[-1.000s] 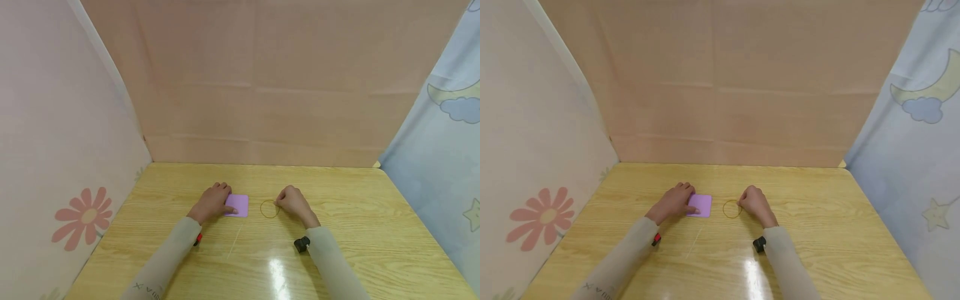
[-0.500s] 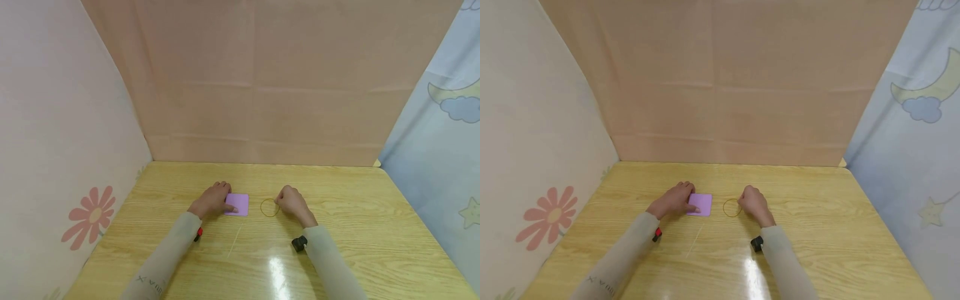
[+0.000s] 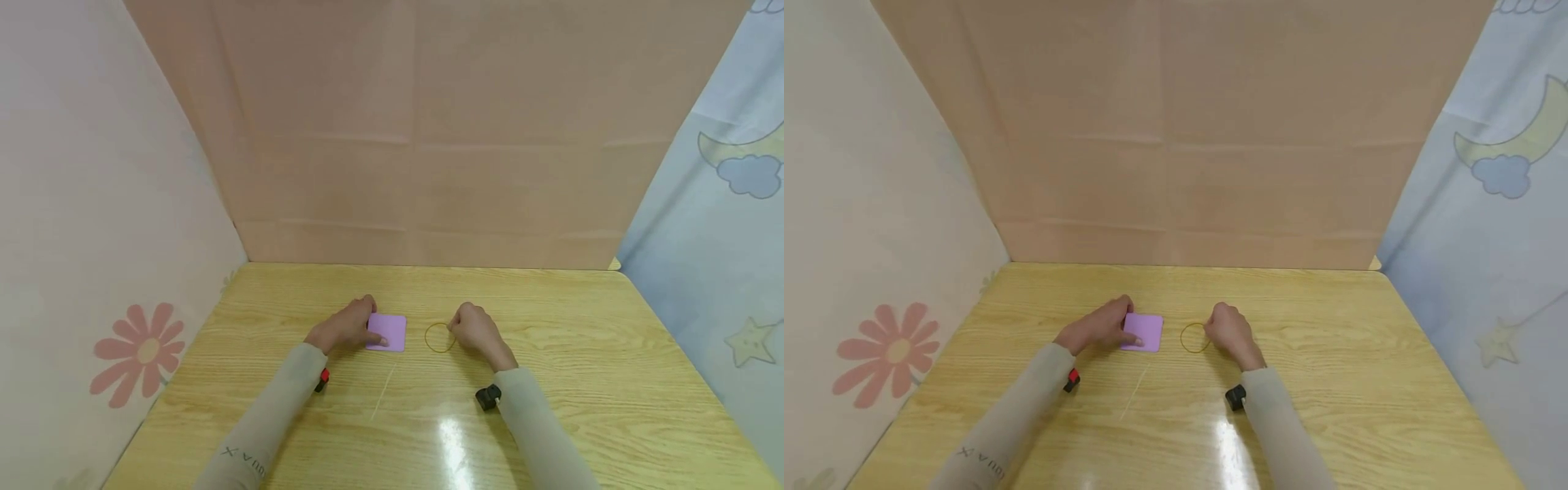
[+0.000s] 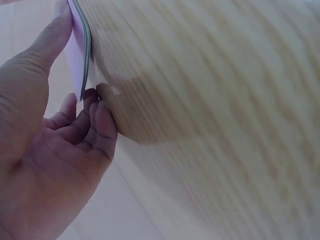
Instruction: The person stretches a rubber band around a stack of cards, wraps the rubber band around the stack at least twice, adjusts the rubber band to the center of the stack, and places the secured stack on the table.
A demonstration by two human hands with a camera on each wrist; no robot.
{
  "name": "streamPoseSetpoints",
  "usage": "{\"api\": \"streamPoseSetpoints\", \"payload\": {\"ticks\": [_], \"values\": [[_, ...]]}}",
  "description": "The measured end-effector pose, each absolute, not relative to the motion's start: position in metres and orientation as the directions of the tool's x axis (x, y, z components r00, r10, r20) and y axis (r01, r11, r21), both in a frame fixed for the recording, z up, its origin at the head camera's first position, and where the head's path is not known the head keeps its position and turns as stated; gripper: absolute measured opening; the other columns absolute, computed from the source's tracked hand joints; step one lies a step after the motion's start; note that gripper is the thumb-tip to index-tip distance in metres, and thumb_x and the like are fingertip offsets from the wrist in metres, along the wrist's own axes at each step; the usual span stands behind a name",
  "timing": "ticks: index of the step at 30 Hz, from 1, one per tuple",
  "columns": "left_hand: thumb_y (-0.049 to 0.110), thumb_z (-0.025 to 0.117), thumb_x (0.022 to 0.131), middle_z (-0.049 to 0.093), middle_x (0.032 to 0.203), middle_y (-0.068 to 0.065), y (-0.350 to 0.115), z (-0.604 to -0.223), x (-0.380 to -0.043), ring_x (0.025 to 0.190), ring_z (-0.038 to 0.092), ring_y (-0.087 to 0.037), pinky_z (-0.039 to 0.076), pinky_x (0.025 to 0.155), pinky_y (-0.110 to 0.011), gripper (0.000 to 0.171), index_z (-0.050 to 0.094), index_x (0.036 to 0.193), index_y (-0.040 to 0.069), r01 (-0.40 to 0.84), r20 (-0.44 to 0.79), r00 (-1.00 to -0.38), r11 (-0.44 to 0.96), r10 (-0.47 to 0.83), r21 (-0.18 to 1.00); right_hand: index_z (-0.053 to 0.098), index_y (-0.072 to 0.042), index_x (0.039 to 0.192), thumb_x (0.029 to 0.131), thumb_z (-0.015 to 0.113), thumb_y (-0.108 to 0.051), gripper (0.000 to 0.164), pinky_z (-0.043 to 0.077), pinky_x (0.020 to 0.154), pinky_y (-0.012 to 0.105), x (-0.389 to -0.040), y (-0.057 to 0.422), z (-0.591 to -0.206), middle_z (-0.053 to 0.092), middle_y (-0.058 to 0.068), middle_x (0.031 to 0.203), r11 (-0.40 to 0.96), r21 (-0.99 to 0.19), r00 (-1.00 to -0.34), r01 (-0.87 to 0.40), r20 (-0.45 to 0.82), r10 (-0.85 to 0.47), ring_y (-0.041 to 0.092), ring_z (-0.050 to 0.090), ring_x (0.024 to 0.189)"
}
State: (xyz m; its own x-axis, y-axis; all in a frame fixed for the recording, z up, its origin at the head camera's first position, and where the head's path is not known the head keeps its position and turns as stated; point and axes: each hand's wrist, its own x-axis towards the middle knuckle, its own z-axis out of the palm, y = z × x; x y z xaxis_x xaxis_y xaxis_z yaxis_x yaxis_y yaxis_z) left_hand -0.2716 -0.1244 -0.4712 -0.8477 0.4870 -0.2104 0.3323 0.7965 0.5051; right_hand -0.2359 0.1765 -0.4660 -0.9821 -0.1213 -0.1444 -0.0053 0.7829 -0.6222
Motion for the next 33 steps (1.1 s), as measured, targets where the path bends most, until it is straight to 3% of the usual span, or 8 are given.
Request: {"api": "streamPoseSetpoints", "payload": {"ticks": [5,8,13,16,19,22,27,33], "values": [[0.036,0.084,0.091,0.062,0.126,-0.011,-0.126,-0.477,-0.272,0.103,0.057,-0.019,0.053,0.090,-0.033,0.062,0.049,0.134,0.009,0.361,-0.164,-0.829,0.735,0.535,0.574,0.057,-0.015,0.054,0.101,0.058,-0.006,0.047,0.024,0.045,0.020,-0.236,0.177,-0.467,0.071,0.008,0.076,0.784,-0.621,-0.982,-0.010,-0.142,-0.125,0.008,0.025,0.048],[0.036,0.083,0.092,0.062,0.122,-0.008,-0.128,-0.482,-0.272,0.103,0.055,-0.018,0.052,0.091,-0.033,0.051,0.059,0.126,0.008,0.391,-0.132,-0.820,0.714,0.557,0.581,0.043,-0.020,0.053,0.101,0.056,-0.005,0.052,0.021,0.046,0.021,-0.235,0.176,-0.468,0.048,-0.001,0.059,0.782,-0.623,-0.979,-0.013,-0.151,-0.136,0.009,0.021,0.049],[0.037,0.081,0.094,0.061,0.114,-0.003,-0.132,-0.491,-0.273,0.099,0.052,-0.016,0.049,0.087,-0.030,0.039,0.069,0.118,0.009,0.378,-0.098,-0.831,0.685,0.548,0.623,0.029,-0.023,0.056,0.103,0.053,-0.005,0.055,0.018,0.047,0.021,-0.233,0.175,-0.468,0.021,-0.007,0.056,0.782,-0.622,-0.973,-0.033,-0.158,-0.166,0.010,0.018,0.052],[0.028,0.071,0.102,0.061,0.112,-0.005,-0.136,-0.493,-0.273,0.098,0.053,-0.016,0.049,0.084,-0.031,0.025,0.070,0.118,0.009,0.366,-0.074,-0.839,0.659,0.539,0.657,0.030,-0.023,0.058,0.104,0.052,-0.005,0.054,0.021,0.047,0.021,-0.232,0.174,-0.469,0.025,-0.006,0.056,0.773,-0.632,-0.971,-0.050,-0.152,-0.187,0.010,0.020,0.051],[0.016,0.061,0.107,0.063,0.114,-0.007,-0.137,-0.492,-0.271,0.102,0.056,-0.018,0.052,0.090,-0.036,0.017,0.072,0.118,0.009,0.327,-0.062,-0.856,0.630,0.513,0.704,0.049,-0.017,0.057,0.103,0.053,-0.002,0.048,0.028,0.049,0.021,-0.230,0.175,-0.468,0.055,-0.001,0.067,0.754,-0.655,-0.974,-0.043,-0.141,-0.178,0.010,0.027,0.050],[0.009,0.059,0.107,0.066,0.119,-0.007,-0.137,-0.491,-0.269,0.108,0.058,-0.019,0.054,0.098,-0.041,0.018,0.073,0.117,0.012,0.269,-0.065,-0.879,0.603,0.473,0.751,0.064,-0.006,0.074,0.104,0.052,-0.002,0.032,0.035,0.054,0.024,-0.228,0.176,-0.468,0.068,0.013,0.089,0.749,-0.661,-0.971,-0.042,-0.148,-0.186,0.012,0.034,0.054],[0.004,0.062,0.104,0.069,0.123,-0.009,-0.137,-0.491,-0.266,0.106,0.061,-0.019,0.056,0.091,-0.034,0.018,0.075,0.115,0.011,0.206,-0.050,-0.901,0.525,0.432,0.826,0.063,0.002,0.102,0.107,0.048,-0.004,0.017,0.043,0.067,0.030,-0.225,0.179,-0.466,0.064,0.016,0.102,0.742,-0.669,-0.965,-0.052,-0.158,-0.210,0.019,0.047,0.072],[-0.001,0.068,0.100,0.065,0.120,-0.017,-0.134,-0.485,-0.259,0.099,0.068,-0.020,0.062,0.083,-0.030,0.035,0.058,0.133,0.003,0.064,-0.082,-0.918,0.349,0.387,0.935,0.063,0.003,0.107,0.107,0.050,-0.001,0.014,0.049,0.066,0.030,-0.223,0.178,-0.462,0.067,0.019,0.107,0.710,-0.701,-0.967,-0.067,-0.130,-0.219,0.021,0.058,0.077]]}}
